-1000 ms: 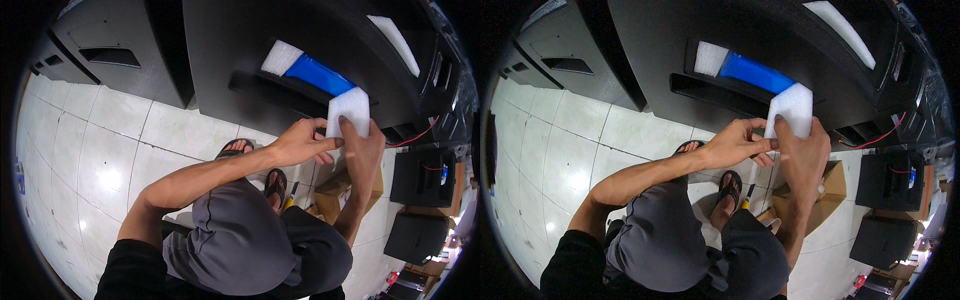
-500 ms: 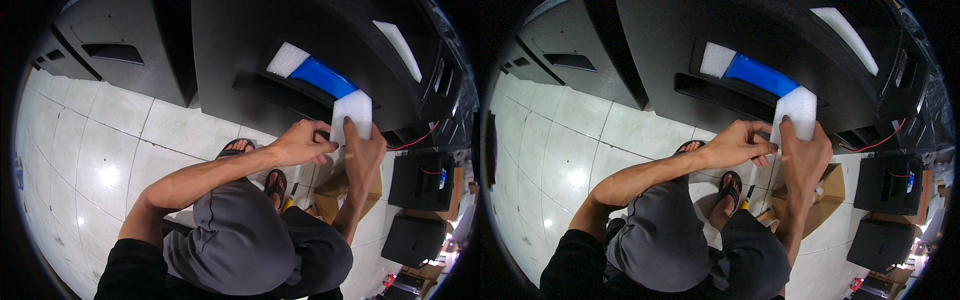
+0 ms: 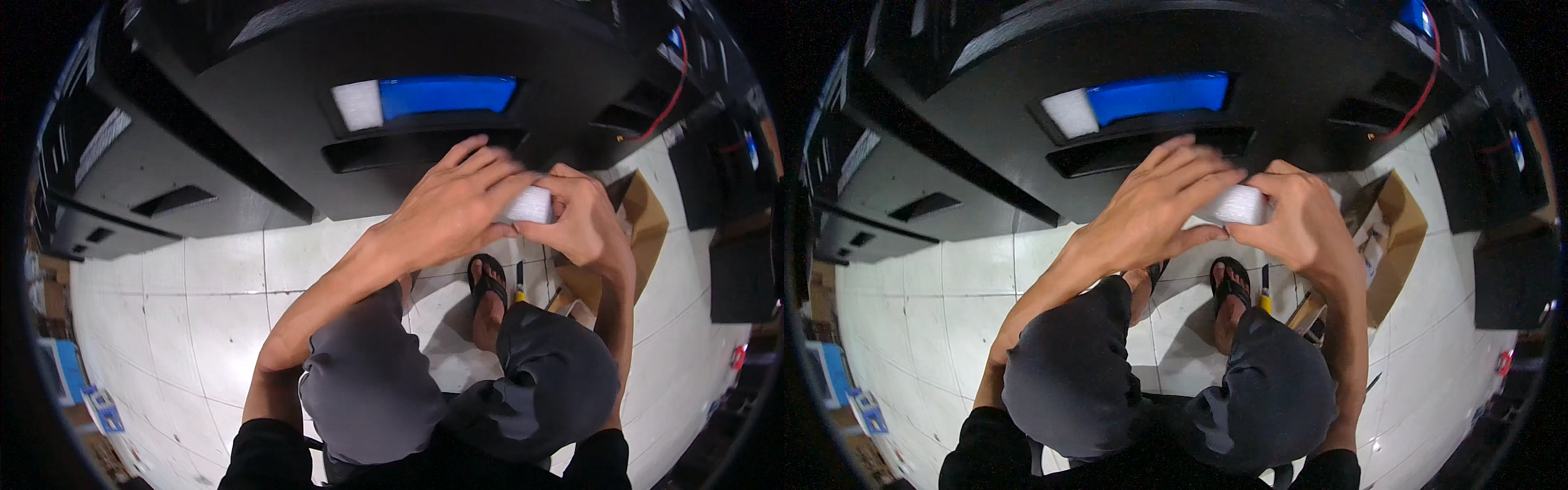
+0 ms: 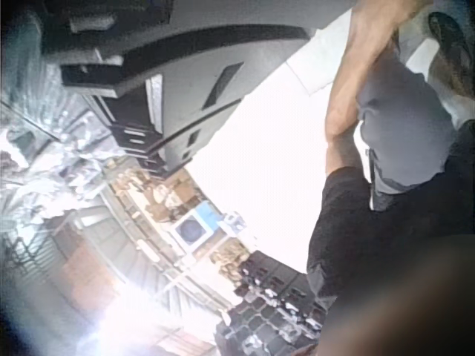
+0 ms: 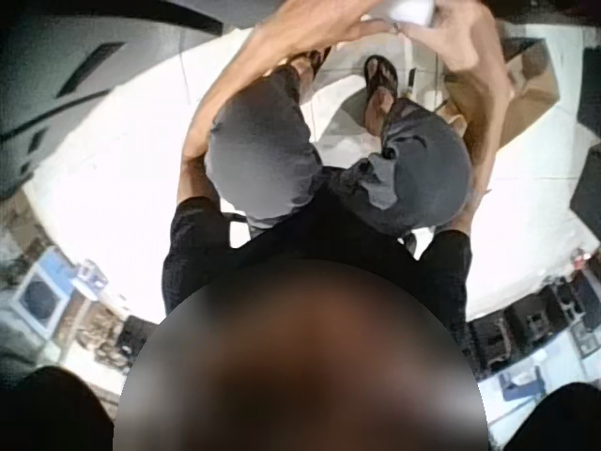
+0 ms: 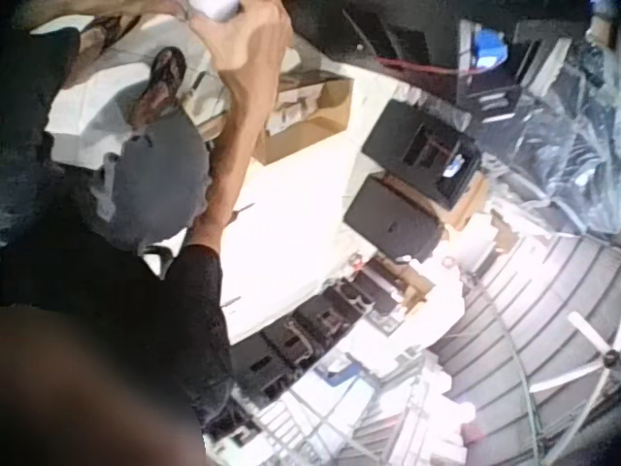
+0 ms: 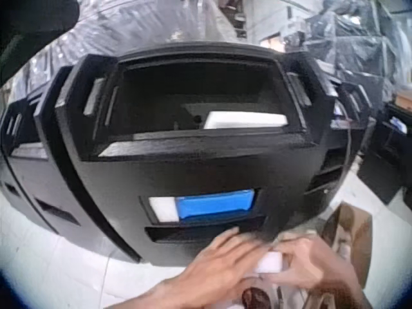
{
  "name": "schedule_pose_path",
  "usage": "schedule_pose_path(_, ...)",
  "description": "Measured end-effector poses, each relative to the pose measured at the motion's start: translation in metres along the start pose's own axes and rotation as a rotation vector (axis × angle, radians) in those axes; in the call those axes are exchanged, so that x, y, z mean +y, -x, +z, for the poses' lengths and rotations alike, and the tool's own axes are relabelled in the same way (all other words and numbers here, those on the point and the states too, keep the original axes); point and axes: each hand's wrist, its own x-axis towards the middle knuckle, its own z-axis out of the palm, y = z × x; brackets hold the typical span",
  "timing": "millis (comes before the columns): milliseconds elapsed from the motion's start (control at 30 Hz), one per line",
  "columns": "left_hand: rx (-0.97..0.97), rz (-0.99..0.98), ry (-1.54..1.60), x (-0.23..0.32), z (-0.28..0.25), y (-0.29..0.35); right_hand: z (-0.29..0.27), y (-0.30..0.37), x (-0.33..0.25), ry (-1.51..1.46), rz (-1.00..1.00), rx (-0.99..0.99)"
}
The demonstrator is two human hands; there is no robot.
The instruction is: The person sits on the floor and uses a utility knife to cut wires on a blue electronic component. They then place the component into a black enclosure and cut and fit white foam padding around it to secure it in place.
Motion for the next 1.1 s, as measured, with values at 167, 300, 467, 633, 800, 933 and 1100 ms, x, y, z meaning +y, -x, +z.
schedule_pose_path(167, -0.234, -0.359, 0.191, -0.018, 0.034, 0.006, 0.043, 0.034, 0.053, -0.334, 0.203, 0.178)
schedule_pose_path(300, -0.326, -0.424, 0.107, -0.041, 0.079, 0.018, 0.148, 0.107, 0.136, -0.135, 0.530, 0.054)
schedule_pose_path(467, -0.523, -0.566, 0.061, -0.060, 0.148, 0.036, 0.250, 0.186, 0.175, 0.088, 0.613, -0.145)
schedule_pose_path(633, -0.570, -0.567, 0.076, -0.064, 0.214, 0.063, 0.291, 0.205, 0.187, 0.169, 0.740, -0.033)
schedule_pose_path(800, -0.560, -0.514, 0.142, -0.067, 0.268, 0.097, 0.301, 0.219, 0.207, 0.054, 0.774, 0.156)
schedule_pose_path(933, -0.589, -0.473, 0.148, -0.063, 0.275, 0.105, 0.261, 0.189, 0.172, -0.174, 0.814, 0.212)
schedule_pose_path(1100, -0.675, -0.517, 0.110, -0.063, 0.280, 0.101, 0.255, 0.157, 0.142, -0.288, 0.873, 0.098)
